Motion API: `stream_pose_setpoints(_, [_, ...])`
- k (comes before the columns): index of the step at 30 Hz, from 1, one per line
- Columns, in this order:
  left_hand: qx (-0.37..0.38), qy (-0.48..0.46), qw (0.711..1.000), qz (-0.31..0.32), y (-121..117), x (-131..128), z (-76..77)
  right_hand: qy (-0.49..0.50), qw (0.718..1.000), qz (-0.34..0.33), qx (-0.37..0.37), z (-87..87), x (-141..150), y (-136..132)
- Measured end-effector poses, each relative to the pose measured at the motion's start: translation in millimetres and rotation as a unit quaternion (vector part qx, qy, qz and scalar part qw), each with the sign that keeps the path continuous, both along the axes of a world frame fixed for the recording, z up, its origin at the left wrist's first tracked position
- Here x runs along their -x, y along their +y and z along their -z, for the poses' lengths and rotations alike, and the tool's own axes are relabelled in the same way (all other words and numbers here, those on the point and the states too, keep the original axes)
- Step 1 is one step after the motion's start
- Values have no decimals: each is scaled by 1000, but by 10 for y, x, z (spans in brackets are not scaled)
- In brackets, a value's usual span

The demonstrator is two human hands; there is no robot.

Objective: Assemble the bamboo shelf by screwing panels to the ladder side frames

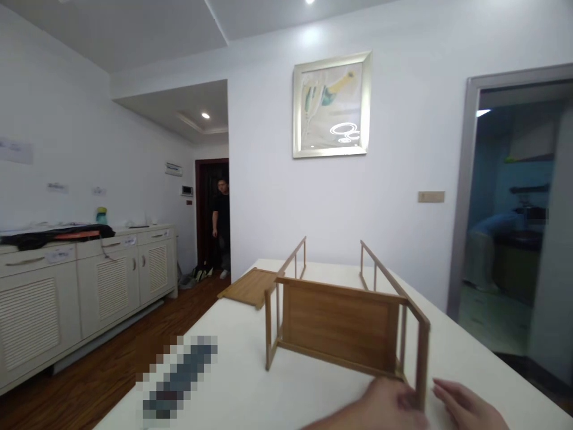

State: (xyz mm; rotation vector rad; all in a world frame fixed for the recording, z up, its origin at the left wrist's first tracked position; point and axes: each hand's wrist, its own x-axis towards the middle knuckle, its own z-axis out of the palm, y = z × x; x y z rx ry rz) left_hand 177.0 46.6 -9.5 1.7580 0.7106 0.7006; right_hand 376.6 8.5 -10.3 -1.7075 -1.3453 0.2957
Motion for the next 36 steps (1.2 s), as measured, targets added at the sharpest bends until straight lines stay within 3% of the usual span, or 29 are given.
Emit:
stream_pose_setpoints(5, [-30,9,999,5,5,-79,129,89,996,18,-16,-33,134,-71])
stream_pose_setpoints(11, [-77,24,997,13,-4,-113,180,105,994,13,-1,99,133,-22])
stream_pose_setpoints(16, [-93,41,995,-7,-46,-131,221,46,999,-9,26,142,99,92])
stream_pose_setpoints(22, [-130,77,988,-28,-82,-123,186,-34,999,18,38,184,108,250])
stream_pose_setpoints(28, [-179,109,977,-37,-172,-139,162,-64,996,29,46,242,99,234])
stream_pose_setpoints(36, [-186,133,973,-40,-249,-167,112,-86,995,19,53,232,104,214])
